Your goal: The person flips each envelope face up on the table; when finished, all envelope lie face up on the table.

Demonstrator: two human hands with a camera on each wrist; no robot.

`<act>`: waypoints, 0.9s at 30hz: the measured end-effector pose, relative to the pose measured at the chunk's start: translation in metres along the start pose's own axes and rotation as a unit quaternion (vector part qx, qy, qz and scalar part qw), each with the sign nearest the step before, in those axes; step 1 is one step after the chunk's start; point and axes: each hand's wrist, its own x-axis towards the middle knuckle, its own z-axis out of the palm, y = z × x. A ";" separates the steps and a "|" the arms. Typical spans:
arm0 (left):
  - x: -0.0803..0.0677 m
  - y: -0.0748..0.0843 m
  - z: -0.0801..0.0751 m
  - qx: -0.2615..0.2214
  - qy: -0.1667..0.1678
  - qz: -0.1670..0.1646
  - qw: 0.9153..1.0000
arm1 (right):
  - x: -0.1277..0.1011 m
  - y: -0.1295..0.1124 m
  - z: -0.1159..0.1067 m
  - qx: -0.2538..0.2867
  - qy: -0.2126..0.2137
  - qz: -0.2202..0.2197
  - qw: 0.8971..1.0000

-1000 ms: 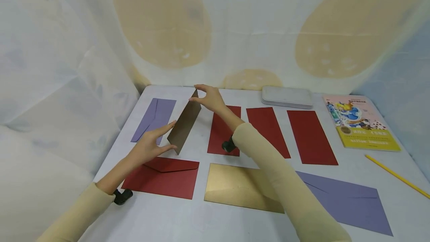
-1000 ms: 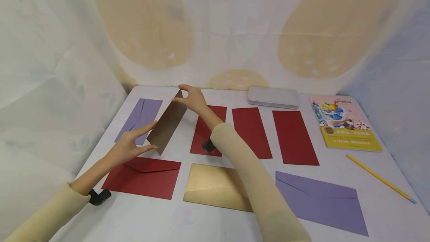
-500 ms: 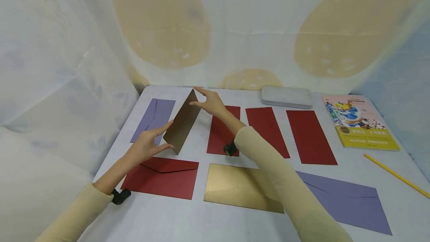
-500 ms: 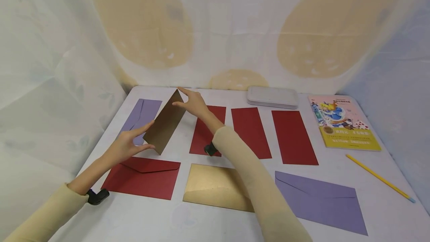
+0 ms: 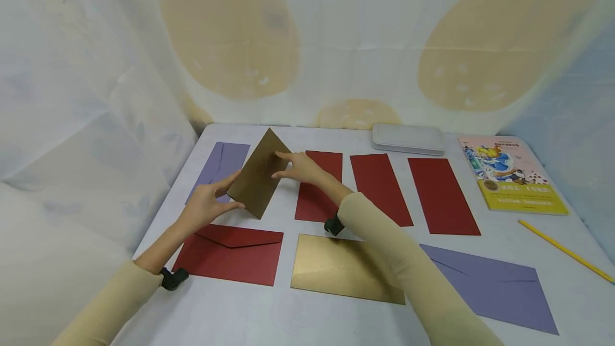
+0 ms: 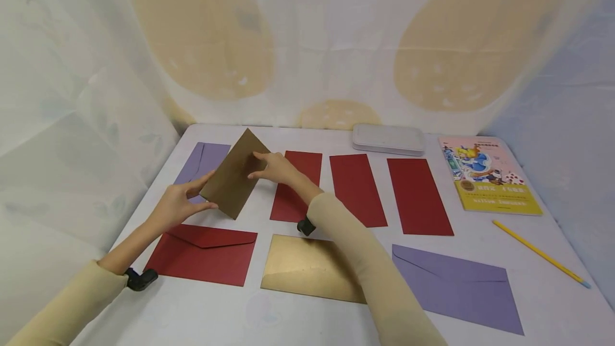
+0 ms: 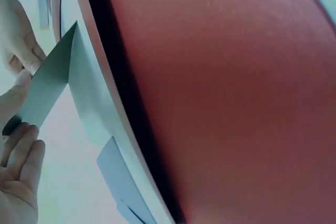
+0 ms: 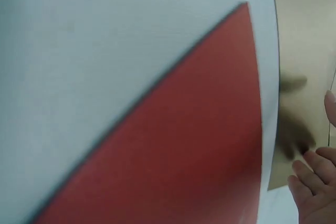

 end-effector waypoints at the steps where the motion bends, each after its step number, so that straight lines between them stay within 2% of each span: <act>1: 0.000 -0.001 0.001 -0.004 -0.001 -0.010 1.000 | 0.000 0.001 0.002 -0.011 -0.007 -0.001 1.000; 8: 0.003 -0.005 0.011 -0.059 -0.014 -0.069 0.996 | -0.002 0.008 0.007 -0.056 -0.032 -0.004 0.998; 17: 0.003 -0.008 0.023 -0.073 -0.049 -0.131 0.988 | -0.002 0.009 0.008 -0.082 -0.037 -0.009 0.996; 23: 0.001 -0.008 0.026 -0.065 -0.057 -0.124 0.989 | -0.004 0.009 0.008 -0.106 -0.041 -0.015 0.993; 27: -0.002 -0.005 0.026 -0.027 -0.054 -0.091 0.994 | -0.007 0.008 0.006 -0.108 -0.045 -0.012 0.993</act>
